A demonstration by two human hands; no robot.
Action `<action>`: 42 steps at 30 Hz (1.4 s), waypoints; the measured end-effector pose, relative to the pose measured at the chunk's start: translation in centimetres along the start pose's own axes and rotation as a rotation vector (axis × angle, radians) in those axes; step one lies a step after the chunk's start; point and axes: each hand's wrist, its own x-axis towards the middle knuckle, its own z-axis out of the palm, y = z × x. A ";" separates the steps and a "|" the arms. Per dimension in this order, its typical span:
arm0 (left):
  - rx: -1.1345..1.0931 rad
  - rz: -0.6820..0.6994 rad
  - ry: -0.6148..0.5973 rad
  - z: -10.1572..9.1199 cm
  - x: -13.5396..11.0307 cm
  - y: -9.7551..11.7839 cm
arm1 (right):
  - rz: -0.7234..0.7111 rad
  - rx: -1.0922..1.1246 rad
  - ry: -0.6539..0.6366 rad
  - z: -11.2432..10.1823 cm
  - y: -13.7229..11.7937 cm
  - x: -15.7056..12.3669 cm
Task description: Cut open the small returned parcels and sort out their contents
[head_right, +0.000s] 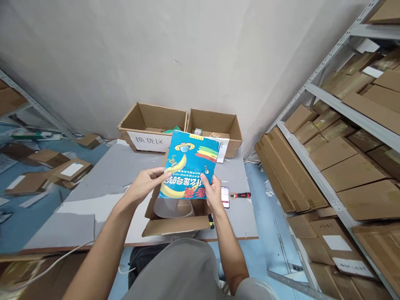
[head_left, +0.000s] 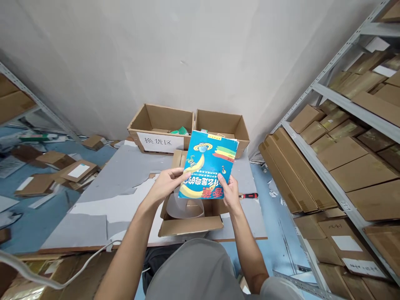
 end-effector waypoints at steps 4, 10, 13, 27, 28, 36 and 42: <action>0.077 0.113 0.130 0.2 1.1 -1.1 | -0.022 -0.192 -0.027 -1.2 1.1 0.9; 0.883 0.558 0.159 0.3 1.7 -0.8 | -0.538 -1.059 0.097 -2.8 0.4 2.2; 1.192 0.762 0.027 1.1 2.2 -0.4 | -0.653 -1.335 -0.198 -2.8 0.3 1.9; 0.275 0.274 0.456 1.0 0.5 -2.9 | -0.002 -0.058 0.008 0.0 0.1 0.8; 0.186 0.208 0.384 1.1 0.3 -3.0 | 0.015 -0.012 0.023 0.1 0.2 0.8; 0.149 0.176 0.378 2.2 -1.0 -1.6 | 0.052 0.064 0.036 0.3 0.9 0.8; 0.447 0.608 0.363 5.0 -2.7 -1.3 | -0.097 -0.131 -0.007 1.0 1.9 3.0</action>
